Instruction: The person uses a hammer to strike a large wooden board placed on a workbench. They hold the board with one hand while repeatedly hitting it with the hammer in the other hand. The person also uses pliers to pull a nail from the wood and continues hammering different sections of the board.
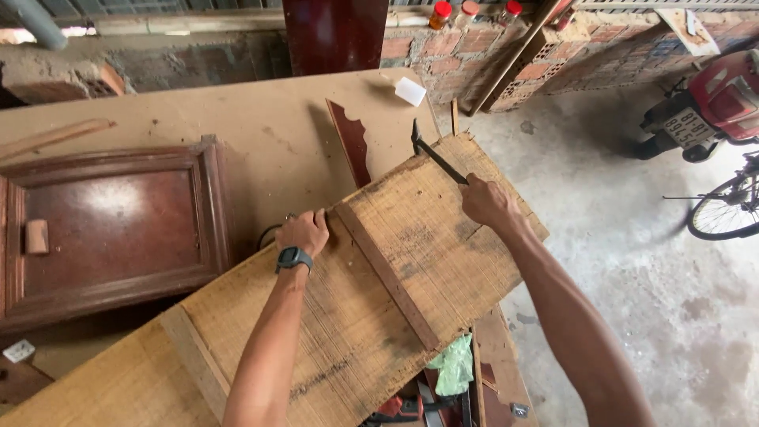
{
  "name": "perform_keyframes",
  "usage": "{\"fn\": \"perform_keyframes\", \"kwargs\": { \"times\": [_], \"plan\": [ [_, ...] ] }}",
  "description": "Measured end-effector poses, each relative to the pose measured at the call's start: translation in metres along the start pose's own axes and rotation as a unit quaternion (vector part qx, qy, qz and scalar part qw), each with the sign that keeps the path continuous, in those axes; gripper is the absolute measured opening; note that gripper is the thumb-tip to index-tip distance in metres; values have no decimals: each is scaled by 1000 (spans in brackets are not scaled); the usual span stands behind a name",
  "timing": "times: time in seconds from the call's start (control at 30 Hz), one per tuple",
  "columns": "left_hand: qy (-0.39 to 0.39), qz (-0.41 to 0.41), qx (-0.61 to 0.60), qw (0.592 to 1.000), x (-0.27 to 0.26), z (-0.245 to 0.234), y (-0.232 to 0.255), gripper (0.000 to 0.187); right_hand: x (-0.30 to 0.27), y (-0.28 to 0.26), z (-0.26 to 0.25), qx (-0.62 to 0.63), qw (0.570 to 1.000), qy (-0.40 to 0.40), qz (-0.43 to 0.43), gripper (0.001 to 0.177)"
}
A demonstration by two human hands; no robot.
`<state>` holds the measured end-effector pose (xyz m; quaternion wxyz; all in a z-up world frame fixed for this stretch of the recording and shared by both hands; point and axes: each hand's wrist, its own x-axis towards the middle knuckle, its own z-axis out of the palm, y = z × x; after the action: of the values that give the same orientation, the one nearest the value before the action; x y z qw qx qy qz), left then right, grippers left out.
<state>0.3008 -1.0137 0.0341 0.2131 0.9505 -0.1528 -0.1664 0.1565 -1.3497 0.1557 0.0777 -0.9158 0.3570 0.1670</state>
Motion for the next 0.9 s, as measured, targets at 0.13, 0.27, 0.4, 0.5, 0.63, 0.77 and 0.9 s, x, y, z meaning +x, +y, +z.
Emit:
{"fn": "perform_keyframes", "kwargs": {
  "times": [0.13,0.27,0.4,0.5,0.63,0.77,0.9],
  "plan": [
    [-13,2,25,1000,9,4,-4,60,-20,-18,-42,48,998,31,-10,46],
    [-19,2,31,999,7,1,-1,61,-36,-21,-34,42,999,27,-14,45],
    [-3,8,1,1000,21,0,2,61,-37,-13,-33,32,999,18,-13,37],
    [-5,-9,3,1000,6,5,-4,60,-48,-25,-39,59,997,48,-25,34],
    [7,1,-9,1000,0,-15,7,59,-11,-21,-39,52,997,26,-43,41],
    [8,2,5,1000,4,-9,0,60,-1,-29,-77,-50,998,-6,-36,38],
    [26,-1,-43,999,0,-17,1,57,21,-22,-65,-46,996,-39,-65,45]
  ]
}}
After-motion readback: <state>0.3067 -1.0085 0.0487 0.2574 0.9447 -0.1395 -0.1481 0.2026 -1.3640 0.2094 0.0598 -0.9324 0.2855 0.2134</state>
